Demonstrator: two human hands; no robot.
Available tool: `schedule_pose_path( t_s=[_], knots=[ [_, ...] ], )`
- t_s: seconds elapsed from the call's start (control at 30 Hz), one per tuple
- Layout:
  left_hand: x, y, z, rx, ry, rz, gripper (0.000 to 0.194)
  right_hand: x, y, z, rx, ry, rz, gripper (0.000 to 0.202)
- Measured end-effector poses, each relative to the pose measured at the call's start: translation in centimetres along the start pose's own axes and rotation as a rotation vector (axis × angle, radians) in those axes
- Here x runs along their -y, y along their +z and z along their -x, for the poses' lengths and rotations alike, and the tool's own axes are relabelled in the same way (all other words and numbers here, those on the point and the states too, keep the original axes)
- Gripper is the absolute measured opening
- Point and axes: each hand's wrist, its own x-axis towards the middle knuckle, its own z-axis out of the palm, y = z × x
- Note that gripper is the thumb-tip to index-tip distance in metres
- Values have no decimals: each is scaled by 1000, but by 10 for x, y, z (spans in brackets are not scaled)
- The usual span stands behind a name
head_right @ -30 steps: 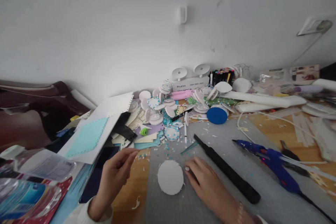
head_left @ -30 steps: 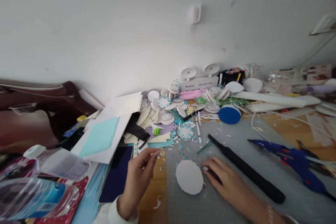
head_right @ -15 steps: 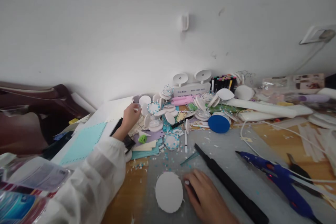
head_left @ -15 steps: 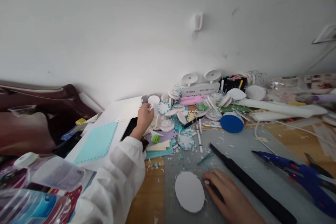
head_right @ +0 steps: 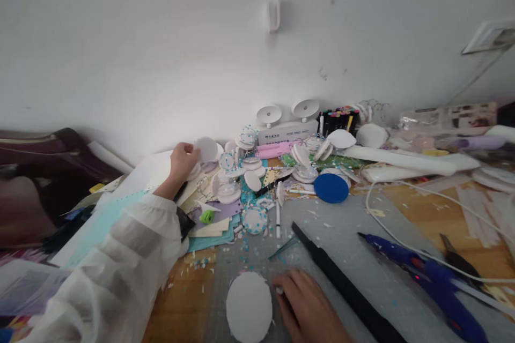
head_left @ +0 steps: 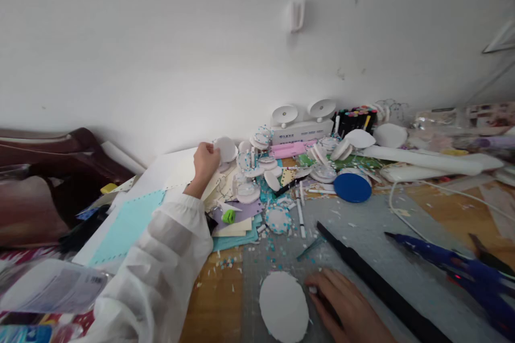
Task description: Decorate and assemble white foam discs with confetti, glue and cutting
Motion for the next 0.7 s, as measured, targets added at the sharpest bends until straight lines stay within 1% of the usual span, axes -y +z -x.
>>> schedule_pose_path(
  t_s=[0.1,0.17,0.27,0.37,0.43,0.47,0.5,0.57,0.7],
  knots=[
    [-7,-15,13,-59,85,116,21,0,2,3,-10,8,-1,21],
    [-13,-24,32,-58,195,194,15,-1,4,5,-27,8,-1,20],
    [-24,-38,74,-24,373,285,9,-3,7,7,-43,22,-5,22],
    [-34,-53,117,22,538,325,15,-4,7,8,-45,37,-8,24],
    [-39,-63,142,1,759,285,19,-3,6,9,-65,43,-2,24],
    [-41,-67,153,-3,819,270,20,-3,6,9,-74,54,-2,24],
    [-43,-72,163,-2,858,269,22,-3,5,9,-77,70,-6,24],
    [-43,-79,180,26,886,282,24,-2,5,9,-75,103,-27,23],
    [-36,-90,211,76,870,331,29,0,3,6,-79,121,-66,21]
  ],
)
